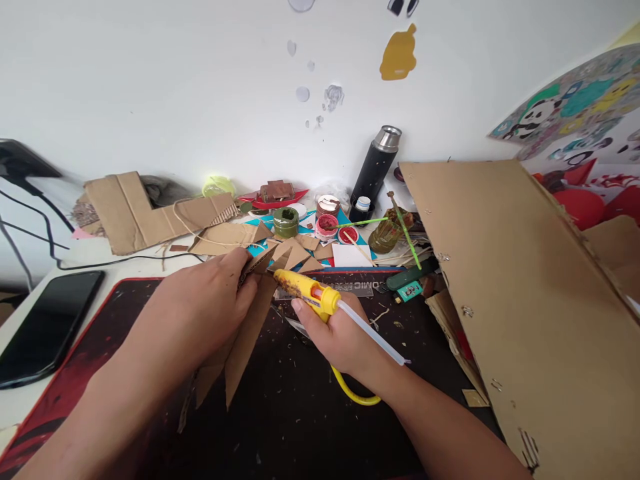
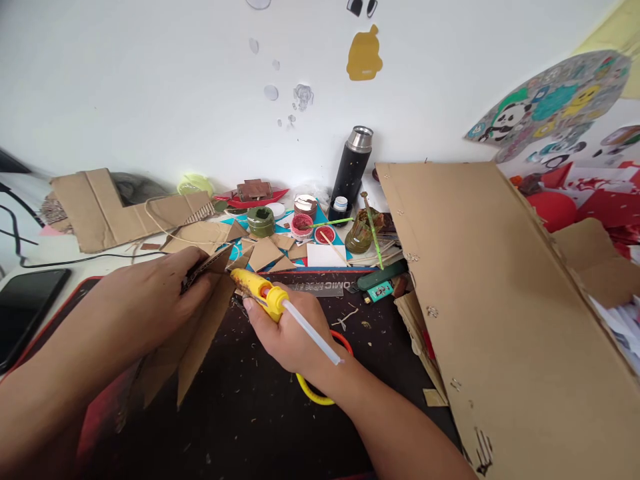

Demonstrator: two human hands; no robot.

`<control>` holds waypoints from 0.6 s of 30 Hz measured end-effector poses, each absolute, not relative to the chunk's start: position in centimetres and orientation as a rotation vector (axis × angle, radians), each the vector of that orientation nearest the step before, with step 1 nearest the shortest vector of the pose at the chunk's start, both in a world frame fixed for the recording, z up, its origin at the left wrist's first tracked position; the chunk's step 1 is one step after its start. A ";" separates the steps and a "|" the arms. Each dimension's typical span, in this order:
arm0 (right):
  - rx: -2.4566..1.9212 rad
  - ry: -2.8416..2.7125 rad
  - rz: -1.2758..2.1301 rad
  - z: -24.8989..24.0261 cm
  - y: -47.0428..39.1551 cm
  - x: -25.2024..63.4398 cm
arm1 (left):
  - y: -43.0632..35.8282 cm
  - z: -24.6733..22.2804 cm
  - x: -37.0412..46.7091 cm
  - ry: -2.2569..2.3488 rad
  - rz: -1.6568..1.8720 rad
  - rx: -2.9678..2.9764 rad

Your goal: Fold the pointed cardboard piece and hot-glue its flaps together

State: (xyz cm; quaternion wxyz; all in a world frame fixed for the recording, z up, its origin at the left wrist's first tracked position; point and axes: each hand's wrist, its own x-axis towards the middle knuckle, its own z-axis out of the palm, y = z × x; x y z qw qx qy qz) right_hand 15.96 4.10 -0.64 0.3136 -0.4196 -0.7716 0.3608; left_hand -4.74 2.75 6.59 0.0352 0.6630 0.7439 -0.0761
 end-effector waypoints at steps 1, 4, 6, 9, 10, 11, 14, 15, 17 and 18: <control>-1.101 -2.033 0.952 -0.6 4.1 16.0 | 2.7 6.6 -4.8 2.290 -0.232 2.039; -1.105 -2.039 0.934 -0.4 4.1 16.0 | 2.7 6.4 -4.8 2.301 -0.226 2.052; -1.120 -2.035 0.927 -0.4 4.1 16.1 | 2.7 6.3 -4.9 2.298 -0.220 2.063; -1.133 -2.019 0.940 -0.4 4.1 16.1 | 2.7 6.4 -4.9 2.284 -0.203 2.066; -1.132 -2.015 0.945 -0.4 4.1 16.1 | 2.7 6.4 -4.9 2.282 -0.199 2.063; -1.128 -2.012 0.945 -0.4 4.1 16.0 | 2.7 6.4 -4.8 2.281 -0.200 2.056; -1.112 -2.015 0.943 -0.3 4.1 16.0 | 2.7 6.5 -4.8 2.280 -0.208 2.044; -1.110 -2.020 0.943 -0.3 4.1 16.0 | 2.7 6.5 -4.8 2.280 -0.208 2.045; -1.111 -2.029 0.947 -0.3 4.2 16.1 | 2.7 6.5 -4.8 2.286 -0.219 2.044; -1.116 -2.028 0.950 -0.3 4.2 16.1 | 2.8 6.4 -4.8 2.292 -0.227 2.041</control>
